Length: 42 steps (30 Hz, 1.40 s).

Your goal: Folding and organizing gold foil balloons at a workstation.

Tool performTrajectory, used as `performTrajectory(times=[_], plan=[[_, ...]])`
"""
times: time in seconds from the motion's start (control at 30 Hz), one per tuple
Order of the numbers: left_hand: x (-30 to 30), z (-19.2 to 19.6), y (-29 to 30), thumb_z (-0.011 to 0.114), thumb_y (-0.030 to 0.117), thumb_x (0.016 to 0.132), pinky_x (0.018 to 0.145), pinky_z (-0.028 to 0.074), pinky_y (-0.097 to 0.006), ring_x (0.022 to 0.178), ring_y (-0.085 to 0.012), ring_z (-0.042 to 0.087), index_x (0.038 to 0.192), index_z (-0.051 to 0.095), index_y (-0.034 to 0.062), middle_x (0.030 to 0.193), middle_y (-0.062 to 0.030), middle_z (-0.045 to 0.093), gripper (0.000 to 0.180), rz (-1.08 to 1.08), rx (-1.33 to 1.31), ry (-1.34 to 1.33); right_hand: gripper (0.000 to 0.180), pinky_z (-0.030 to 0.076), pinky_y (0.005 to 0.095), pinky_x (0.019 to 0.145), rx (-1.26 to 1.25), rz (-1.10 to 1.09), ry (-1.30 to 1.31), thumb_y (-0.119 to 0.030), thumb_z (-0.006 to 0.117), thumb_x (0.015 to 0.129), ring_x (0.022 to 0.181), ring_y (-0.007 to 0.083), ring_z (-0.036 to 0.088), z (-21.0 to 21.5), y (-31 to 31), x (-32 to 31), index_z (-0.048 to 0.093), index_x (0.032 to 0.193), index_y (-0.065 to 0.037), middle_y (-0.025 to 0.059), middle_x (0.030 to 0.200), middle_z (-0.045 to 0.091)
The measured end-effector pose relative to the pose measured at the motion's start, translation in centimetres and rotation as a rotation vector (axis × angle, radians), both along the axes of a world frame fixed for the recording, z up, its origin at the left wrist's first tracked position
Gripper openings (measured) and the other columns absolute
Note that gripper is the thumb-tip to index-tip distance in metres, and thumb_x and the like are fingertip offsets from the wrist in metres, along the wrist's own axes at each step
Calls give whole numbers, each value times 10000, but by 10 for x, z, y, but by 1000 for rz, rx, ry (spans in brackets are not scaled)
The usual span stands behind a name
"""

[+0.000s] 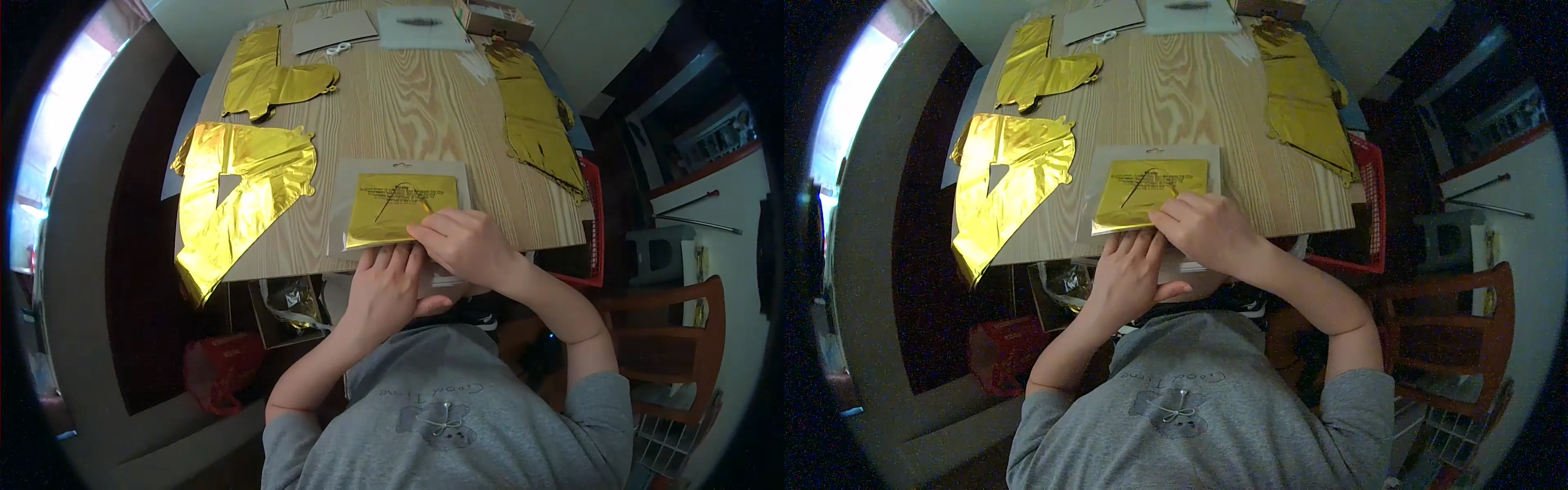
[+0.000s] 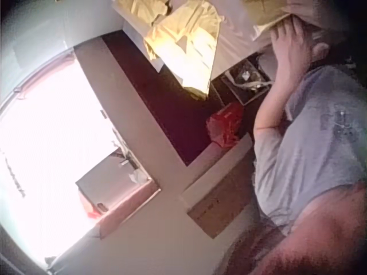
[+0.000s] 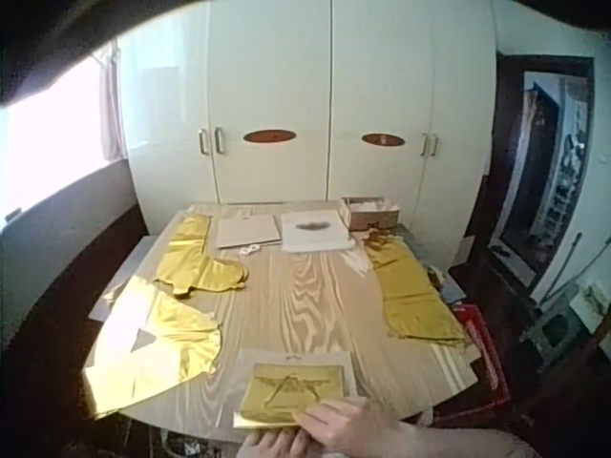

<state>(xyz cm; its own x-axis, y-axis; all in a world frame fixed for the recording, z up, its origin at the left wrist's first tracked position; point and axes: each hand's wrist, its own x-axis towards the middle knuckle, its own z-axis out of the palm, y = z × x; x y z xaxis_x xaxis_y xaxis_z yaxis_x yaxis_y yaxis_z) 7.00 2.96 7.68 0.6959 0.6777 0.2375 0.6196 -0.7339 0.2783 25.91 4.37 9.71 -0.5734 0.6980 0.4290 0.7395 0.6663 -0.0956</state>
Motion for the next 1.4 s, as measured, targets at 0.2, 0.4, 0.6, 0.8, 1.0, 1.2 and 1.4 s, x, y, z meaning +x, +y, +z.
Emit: performTrajectory(times=[0.2, 0.4, 0.6, 0.8, 1.0, 1.2, 1.4], plan=[[13, -7, 10, 530, 681, 798, 996, 354, -495, 1117, -376, 537, 1175, 537, -45, 1155, -208, 571, 819, 27, -238, 46, 261, 528, 316, 637, 9, 17, -14, -148, 644, 723, 788, 192, 647, -2, -5, -2, 674, 961, -46, 44, 867, 655], [16, -2, 11, 571, 635, 794, 994, 351, -514, 1143, -384, 514, 1232, 521, -25, 1193, -205, 553, 794, 112, -412, 128, 269, 521, 320, 628, 10, 6, -22, -157, 641, 733, 797, 185, 640, -4, -10, -3, 674, 972, -38, 38, 872, 649], [-4, -8, -21, 685, 481, 770, 1059, 308, -536, 1248, -366, 438, 1335, 476, 24, 1316, -191, 481, 756, 108, 14, 44, 265, 519, 314, 621, 38, -12, 14, -135, 659, 727, 788, 181, 641, -7, -10, -2, 675, 976, -46, 34, 864, 646], [-14, -12, -33, 719, 387, 776, 1108, 266, -541, 1309, -377, 391, 1344, 453, -5, 1366, -218, 438, 739, 123, -13, 27, 241, 518, 306, 612, 45, -20, 18, -118, 656, 728, 781, 173, 639, -9, -10, -2, 677, 961, -57, 25, 853, 646], [-15, -14, -34, 703, 423, 778, 1084, 313, -499, 1231, -347, 460, 1296, 499, -16, 1292, -191, 493, 709, 142, 13, 15, 236, 512, 299, 608, 49, -17, -4, -126, 644, 734, 765, 167, 632, -11, -10, -2, 677, 957, -58, 18, 834, 637], [-4, -16, -22, 637, 561, 781, 974, 388, -438, 1126, -322, 523, 1232, 539, -12, 1174, -158, 561, 735, 144, 71, 12, 236, 491, 296, 614, 103, -4, -3, -179, 607, 739, 752, 159, 608, -16, -13, -3, 644, 945, -71, 7, 775, 581], [8, -21, -14, 574, 675, 767, 912, 417, -424, 1055, -316, 570, 1145, 587, -3, 1110, -159, 600, 776, 126, 6, 21, 259, 509, 299, 617, 26, 4, -5, -147, 634, 721, 782, 168, 633, -17, -17, -5, 673, 962, -61, 21, 847, 632]])
